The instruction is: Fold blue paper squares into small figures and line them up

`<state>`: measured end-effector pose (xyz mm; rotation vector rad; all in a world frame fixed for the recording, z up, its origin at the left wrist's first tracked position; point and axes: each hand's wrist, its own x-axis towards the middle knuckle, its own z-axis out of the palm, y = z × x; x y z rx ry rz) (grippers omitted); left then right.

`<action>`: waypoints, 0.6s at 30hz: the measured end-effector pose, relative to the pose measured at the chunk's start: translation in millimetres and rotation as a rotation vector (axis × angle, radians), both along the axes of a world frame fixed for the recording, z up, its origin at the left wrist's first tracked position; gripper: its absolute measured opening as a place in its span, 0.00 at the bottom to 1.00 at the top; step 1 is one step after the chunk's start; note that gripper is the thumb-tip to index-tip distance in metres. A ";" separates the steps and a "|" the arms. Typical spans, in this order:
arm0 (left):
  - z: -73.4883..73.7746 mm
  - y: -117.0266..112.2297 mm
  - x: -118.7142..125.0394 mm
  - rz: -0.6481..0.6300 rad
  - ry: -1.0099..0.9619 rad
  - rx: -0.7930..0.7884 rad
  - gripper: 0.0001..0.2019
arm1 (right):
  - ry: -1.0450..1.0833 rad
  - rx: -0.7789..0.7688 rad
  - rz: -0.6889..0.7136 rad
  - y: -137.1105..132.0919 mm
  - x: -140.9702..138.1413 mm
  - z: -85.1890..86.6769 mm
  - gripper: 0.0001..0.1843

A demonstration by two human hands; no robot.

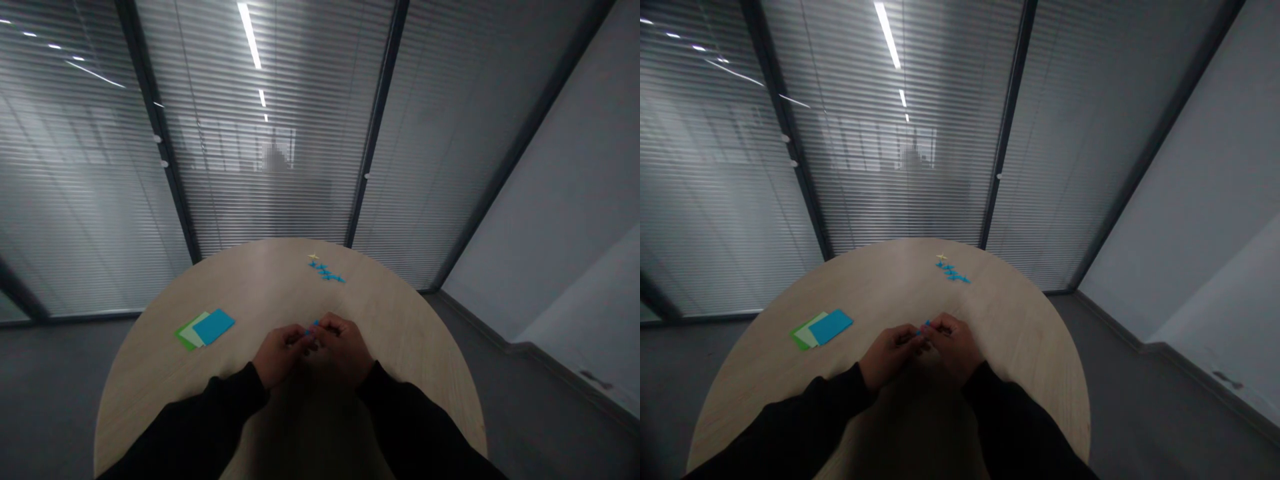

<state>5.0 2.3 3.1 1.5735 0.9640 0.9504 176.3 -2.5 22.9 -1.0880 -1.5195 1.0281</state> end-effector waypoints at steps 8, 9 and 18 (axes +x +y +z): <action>3.6 1.5 -0.8 0.138 -0.109 -0.055 0.20 | 0.083 -0.101 0.025 4.3 -4.6 -10.2 0.16; 4.2 1.7 -1.2 0.146 -0.134 -0.062 0.21 | 0.097 -0.112 0.036 4.4 -4.9 -10.8 0.16; 0.5 -0.1 3.7 0.315 -0.107 0.045 0.20 | 0.018 -0.024 -0.056 1.4 -5.5 -15.5 0.14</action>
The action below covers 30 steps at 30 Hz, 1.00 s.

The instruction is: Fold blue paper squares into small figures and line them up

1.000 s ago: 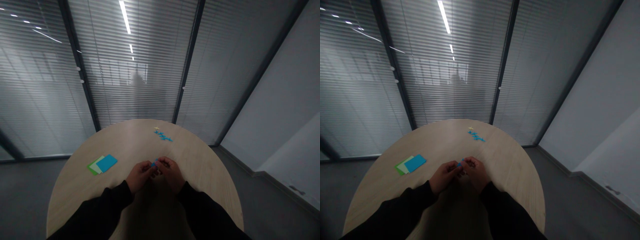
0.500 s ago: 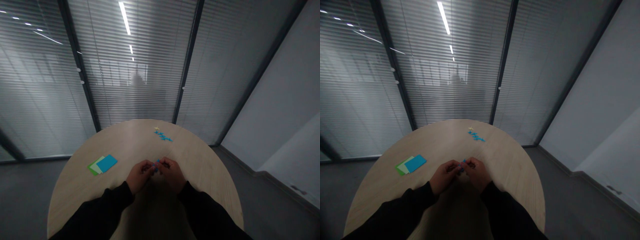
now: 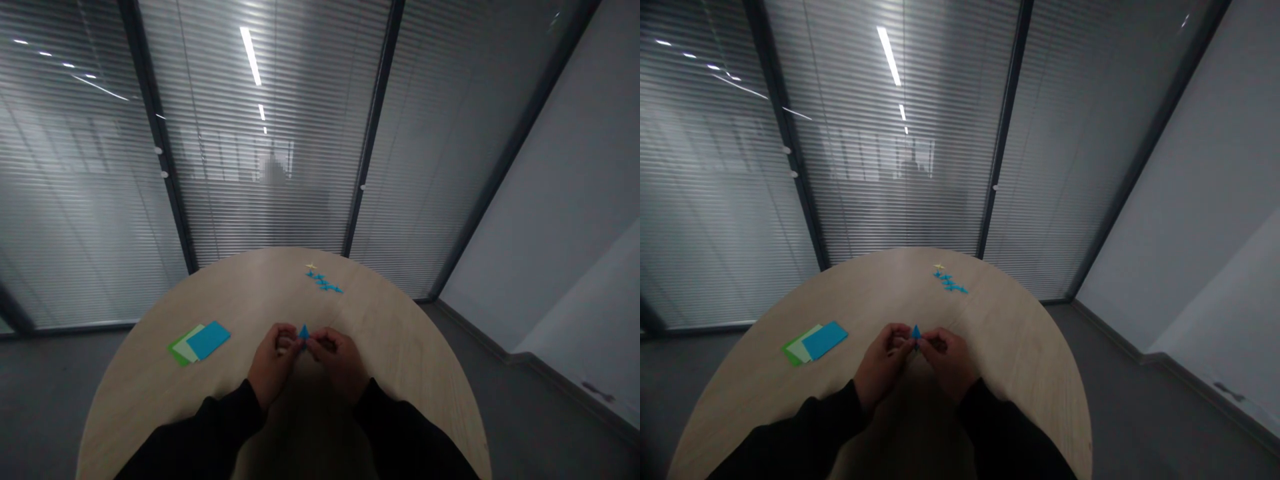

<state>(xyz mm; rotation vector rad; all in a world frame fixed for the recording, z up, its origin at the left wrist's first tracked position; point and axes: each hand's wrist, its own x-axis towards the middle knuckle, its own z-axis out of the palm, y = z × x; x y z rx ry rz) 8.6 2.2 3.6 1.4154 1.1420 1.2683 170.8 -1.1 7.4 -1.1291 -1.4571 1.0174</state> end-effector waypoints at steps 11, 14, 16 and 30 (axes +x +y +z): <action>9.6 -5.3 -0.9 -0.054 0.033 0.033 0.14 | 0.034 0.000 -0.019 -0.8 1.2 2.5 0.14; 6.8 -3.6 0.4 -0.100 -0.053 -0.045 0.18 | -0.065 0.044 -0.064 -0.3 4.6 3.9 0.14; 3.9 -2.8 1.7 -0.136 -0.150 -0.113 0.21 | -0.155 0.103 -0.082 0.2 6.3 3.5 0.15; -2.2 -2.8 5.1 -0.228 -0.454 -0.235 0.18 | -0.486 0.457 -0.068 -1.1 10.8 3.4 0.10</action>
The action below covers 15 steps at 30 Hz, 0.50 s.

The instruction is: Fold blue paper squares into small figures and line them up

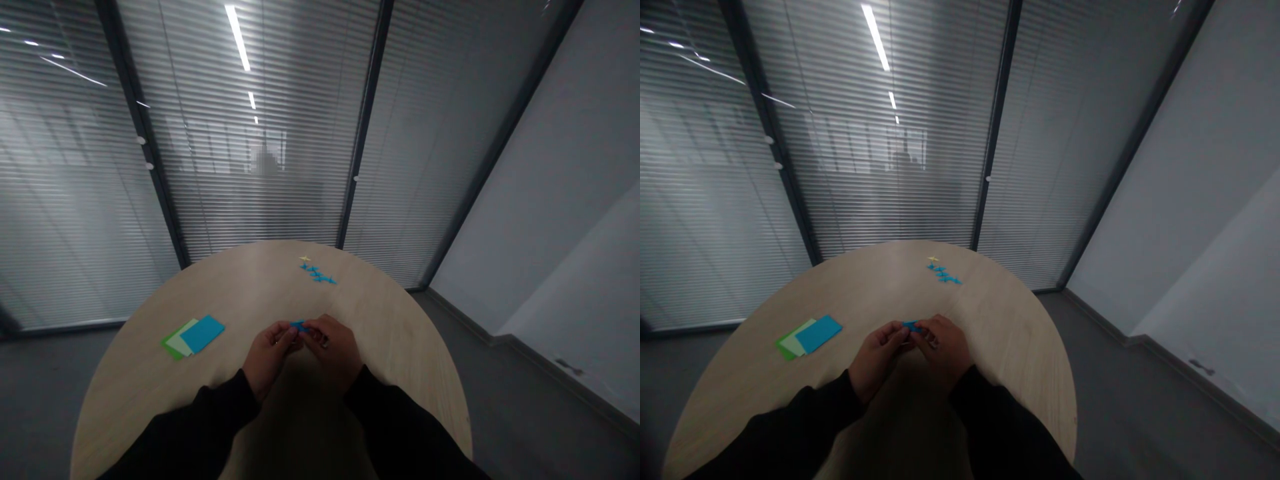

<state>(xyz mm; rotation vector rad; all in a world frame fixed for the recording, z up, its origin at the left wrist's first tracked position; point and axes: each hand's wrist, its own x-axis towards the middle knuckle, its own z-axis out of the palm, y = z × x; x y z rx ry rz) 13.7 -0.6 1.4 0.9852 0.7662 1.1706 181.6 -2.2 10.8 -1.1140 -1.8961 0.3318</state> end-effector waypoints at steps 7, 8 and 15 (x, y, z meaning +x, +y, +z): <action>1.4 -1.6 1.0 -0.035 -0.100 -0.046 0.17 | -0.191 0.118 -0.031 -0.1 -2.2 -2.1 0.06; 0.8 -1.2 1.0 -0.035 -0.108 -0.058 0.17 | -0.228 0.157 -0.040 -0.1 -2.1 -2.6 0.05; -7.8 3.1 1.6 -0.062 -0.129 -0.091 0.19 | -0.510 0.430 -0.089 -1.0 -1.2 -3.0 0.06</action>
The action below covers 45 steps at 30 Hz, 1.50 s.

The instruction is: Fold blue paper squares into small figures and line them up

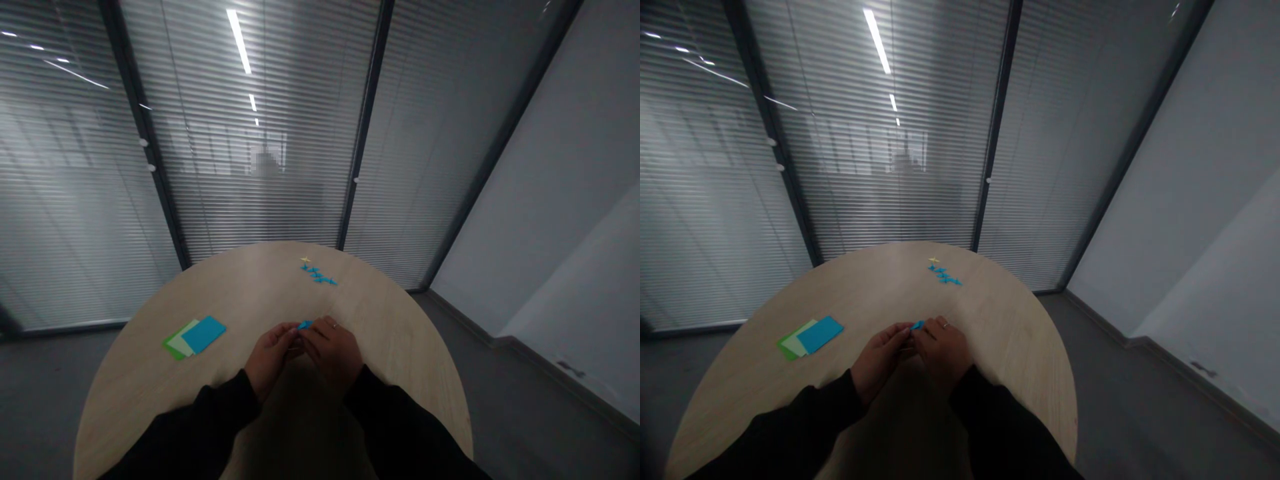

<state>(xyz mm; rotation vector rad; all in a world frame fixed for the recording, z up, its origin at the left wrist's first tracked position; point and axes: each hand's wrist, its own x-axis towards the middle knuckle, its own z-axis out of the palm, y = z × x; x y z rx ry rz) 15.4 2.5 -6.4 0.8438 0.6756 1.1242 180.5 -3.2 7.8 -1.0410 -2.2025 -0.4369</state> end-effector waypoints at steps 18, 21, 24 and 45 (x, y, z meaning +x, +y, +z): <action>13.4 -3.4 -7.0 -0.085 -0.061 -0.064 0.17 | 0.545 -0.243 0.211 1.7 -0.8 -1.7 0.07; 15.7 -4.5 -7.3 -0.098 -0.058 -0.063 0.17 | 0.644 -0.274 0.223 2.5 -2.1 -3.7 0.08; 13.0 -3.4 -7.6 -0.084 -0.058 -0.066 0.18 | 0.547 -0.236 0.188 2.6 -1.3 -2.2 0.09; 7.3 -0.1 -5.1 -0.055 0.009 -0.032 0.19 | -0.026 0.093 0.002 -2.7 3.2 8.2 0.08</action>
